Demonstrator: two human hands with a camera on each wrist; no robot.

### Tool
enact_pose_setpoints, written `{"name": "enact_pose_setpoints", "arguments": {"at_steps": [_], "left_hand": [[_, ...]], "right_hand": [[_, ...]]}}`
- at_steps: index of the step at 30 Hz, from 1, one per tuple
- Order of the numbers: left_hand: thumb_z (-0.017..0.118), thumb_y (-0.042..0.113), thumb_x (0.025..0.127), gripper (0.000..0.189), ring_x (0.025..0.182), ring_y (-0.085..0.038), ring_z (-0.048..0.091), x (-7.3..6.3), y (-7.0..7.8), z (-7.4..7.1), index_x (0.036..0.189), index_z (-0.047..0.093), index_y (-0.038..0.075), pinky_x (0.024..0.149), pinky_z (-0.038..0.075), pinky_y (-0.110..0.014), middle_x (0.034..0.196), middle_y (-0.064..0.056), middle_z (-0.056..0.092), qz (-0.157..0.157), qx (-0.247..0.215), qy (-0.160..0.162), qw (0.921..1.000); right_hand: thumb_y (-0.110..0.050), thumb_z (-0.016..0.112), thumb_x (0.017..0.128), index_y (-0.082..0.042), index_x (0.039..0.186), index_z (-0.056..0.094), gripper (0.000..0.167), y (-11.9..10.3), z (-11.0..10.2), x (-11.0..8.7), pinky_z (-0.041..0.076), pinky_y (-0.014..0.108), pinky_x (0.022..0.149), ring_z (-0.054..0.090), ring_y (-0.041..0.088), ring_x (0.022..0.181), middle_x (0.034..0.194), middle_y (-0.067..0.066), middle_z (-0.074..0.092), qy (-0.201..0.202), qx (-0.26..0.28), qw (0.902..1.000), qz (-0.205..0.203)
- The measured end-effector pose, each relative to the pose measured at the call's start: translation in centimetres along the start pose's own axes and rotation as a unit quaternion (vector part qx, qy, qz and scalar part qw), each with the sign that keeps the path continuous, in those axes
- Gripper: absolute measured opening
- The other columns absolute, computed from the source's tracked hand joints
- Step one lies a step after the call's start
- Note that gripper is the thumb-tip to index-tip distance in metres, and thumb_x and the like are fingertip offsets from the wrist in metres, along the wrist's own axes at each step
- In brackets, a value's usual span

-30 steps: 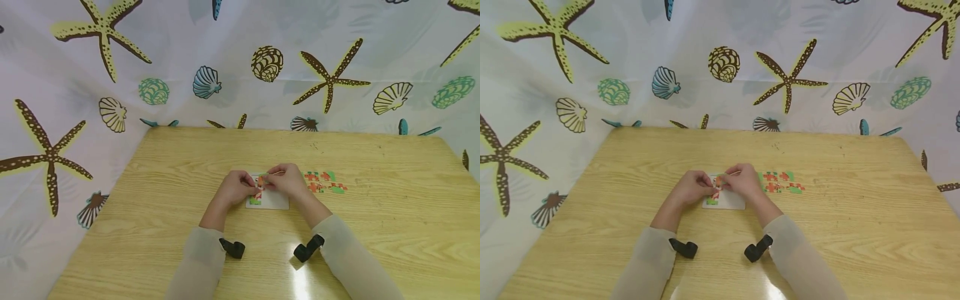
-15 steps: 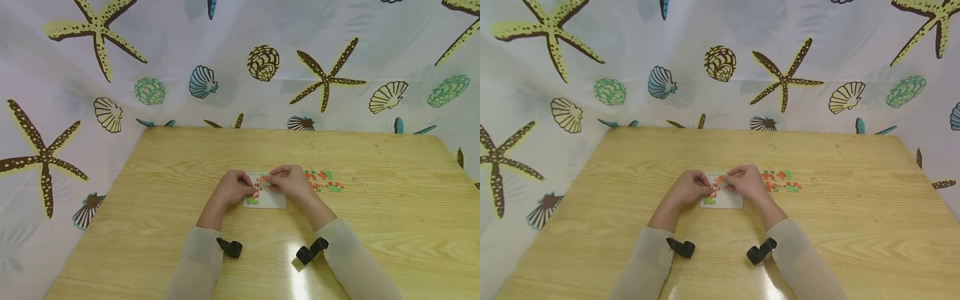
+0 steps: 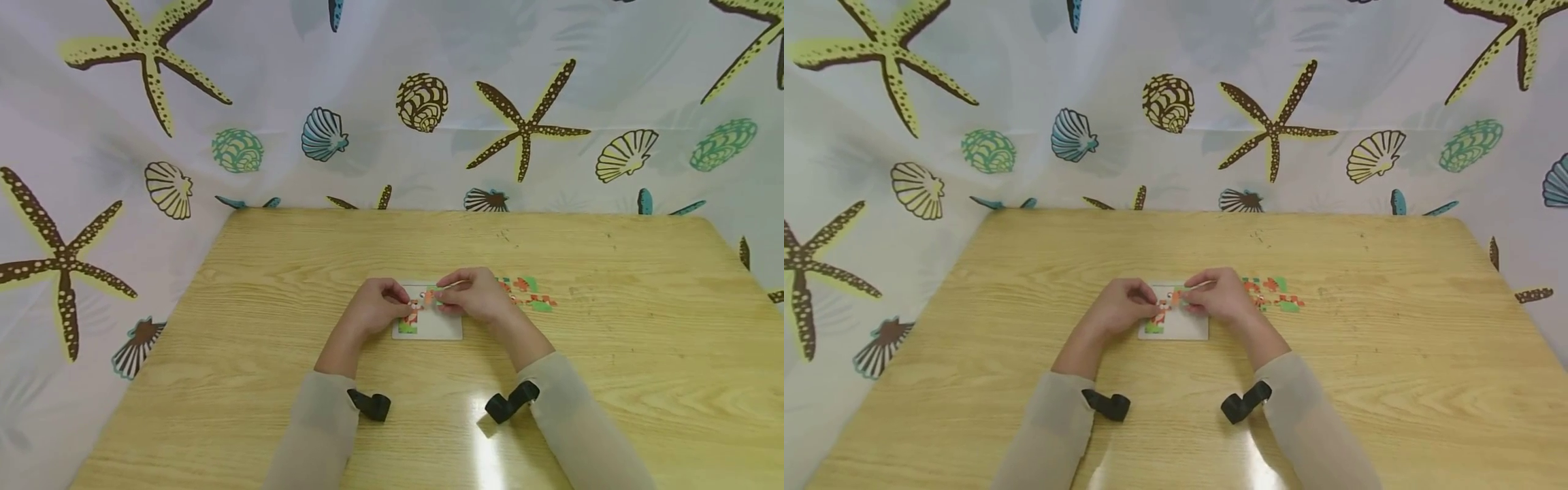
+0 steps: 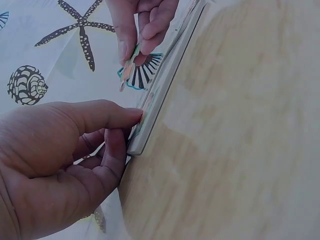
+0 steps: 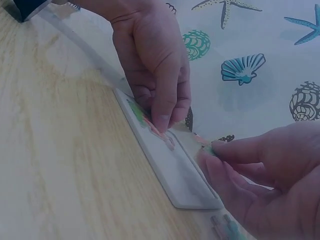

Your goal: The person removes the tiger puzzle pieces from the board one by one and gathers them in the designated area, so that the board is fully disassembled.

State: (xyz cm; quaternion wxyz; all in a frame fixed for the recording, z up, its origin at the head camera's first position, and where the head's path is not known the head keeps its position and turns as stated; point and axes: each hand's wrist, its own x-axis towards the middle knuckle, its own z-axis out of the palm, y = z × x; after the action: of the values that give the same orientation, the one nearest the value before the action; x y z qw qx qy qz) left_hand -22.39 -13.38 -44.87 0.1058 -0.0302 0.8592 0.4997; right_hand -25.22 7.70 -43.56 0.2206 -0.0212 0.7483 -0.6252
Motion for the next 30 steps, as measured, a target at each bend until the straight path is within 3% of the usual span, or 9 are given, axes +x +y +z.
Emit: {"name": "enact_pose_setpoints", "arguments": {"at_steps": [8,17,23,30], "left_hand": [[0.079,0.005,0.091,0.01,0.082,-0.019,0.061,-0.1,0.1,-0.1,0.094,0.07,0.004,0.077,0.048,-0.029,0.091,-0.007,0.068,-0.002,-0.002,-0.004,1.0],[0.078,0.007,0.092,0.009,0.083,-0.02,0.059,-0.3,0.2,-0.1,0.094,0.069,0.005,0.077,0.047,-0.031,0.091,-0.007,0.066,-0.012,0.008,-0.012,0.9998],[0.078,0.008,0.093,0.009,0.082,-0.02,0.059,-0.7,-0.2,0.0,0.094,0.07,0.005,0.076,0.047,-0.031,0.09,-0.007,0.066,-0.016,0.016,-0.007,0.9997],[0.078,0.008,0.093,0.009,0.082,-0.02,0.059,-0.1,0.2,0.0,0.094,0.07,0.005,0.077,0.048,-0.031,0.091,-0.007,0.067,-0.011,0.012,-0.008,0.9998]], "right_hand": [[0.002,0.07,0.097,0.007,0.122,0.068,0.025,-0.1,-0.8,0.0,0.062,0.033,0.08,0.075,0.02,0.085,0.103,0.017,0.071,-0.024,-0.024,0.9994,0.01],[0.005,0.066,0.098,0.013,0.125,0.062,0.027,-0.2,-2.4,-0.5,0.061,0.036,0.083,0.075,0.022,0.086,0.104,0.02,0.071,-0.073,-0.021,0.9971,0.01],[0.003,0.066,0.099,0.013,0.123,0.063,0.026,0.3,-2.9,-1.1,0.061,0.037,0.084,0.076,0.024,0.088,0.102,0.019,0.073,-0.089,-0.031,0.9955,-0.008],[0.001,0.066,0.1,0.012,0.124,0.064,0.026,0.1,-4.5,-1.4,0.061,0.038,0.087,0.075,0.025,0.092,0.105,0.019,0.072,-0.082,-0.048,0.9948,-0.035]]}}
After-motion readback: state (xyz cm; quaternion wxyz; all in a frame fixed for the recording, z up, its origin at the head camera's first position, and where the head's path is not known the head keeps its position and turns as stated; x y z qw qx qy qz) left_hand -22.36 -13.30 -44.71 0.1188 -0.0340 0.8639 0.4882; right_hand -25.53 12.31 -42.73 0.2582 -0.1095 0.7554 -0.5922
